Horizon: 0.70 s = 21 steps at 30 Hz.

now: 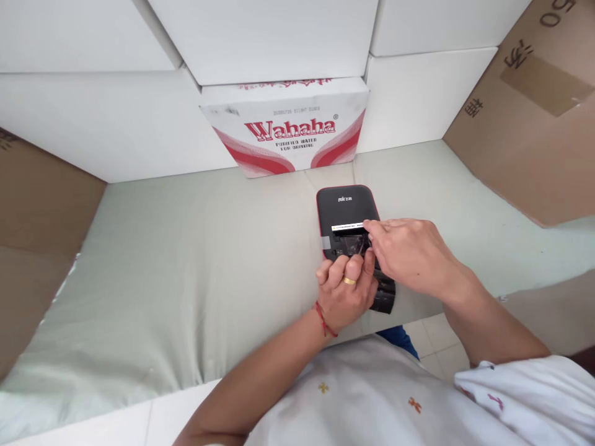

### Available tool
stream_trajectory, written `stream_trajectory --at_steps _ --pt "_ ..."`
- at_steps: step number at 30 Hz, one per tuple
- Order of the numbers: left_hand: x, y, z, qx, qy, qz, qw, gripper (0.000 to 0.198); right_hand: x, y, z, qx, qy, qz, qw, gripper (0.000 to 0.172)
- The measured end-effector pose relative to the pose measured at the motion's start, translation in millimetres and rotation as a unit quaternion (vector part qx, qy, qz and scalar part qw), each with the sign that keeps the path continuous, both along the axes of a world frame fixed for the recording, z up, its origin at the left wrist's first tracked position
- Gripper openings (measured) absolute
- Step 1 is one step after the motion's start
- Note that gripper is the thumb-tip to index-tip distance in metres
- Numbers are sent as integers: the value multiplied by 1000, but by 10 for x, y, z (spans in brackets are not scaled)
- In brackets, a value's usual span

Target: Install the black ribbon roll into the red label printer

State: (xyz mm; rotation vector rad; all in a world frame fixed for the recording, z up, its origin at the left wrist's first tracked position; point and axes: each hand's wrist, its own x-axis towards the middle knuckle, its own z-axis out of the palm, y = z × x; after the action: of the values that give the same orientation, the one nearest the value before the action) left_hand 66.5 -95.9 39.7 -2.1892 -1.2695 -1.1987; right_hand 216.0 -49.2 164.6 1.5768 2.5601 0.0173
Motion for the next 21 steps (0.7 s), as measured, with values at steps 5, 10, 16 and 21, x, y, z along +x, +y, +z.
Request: stream_trajectory --at_steps 5,10,16,21 --pt "-5 17 -7 -12 9 -14 1000 37 -53 18 41 -3 -8 -1 1000 18" --pt "-31 62 -20 -11 -2 -44 999 40 -13 6 -92 44 30 -9 999 21" --pt "-56 71 -66 -19 -1 -57 998 49 151 -123 -553 182 231 -15 956 37" --pt "-137 62 -72 -34 -96 -110 989 44 126 -308 -725 177 368 76 910 45"
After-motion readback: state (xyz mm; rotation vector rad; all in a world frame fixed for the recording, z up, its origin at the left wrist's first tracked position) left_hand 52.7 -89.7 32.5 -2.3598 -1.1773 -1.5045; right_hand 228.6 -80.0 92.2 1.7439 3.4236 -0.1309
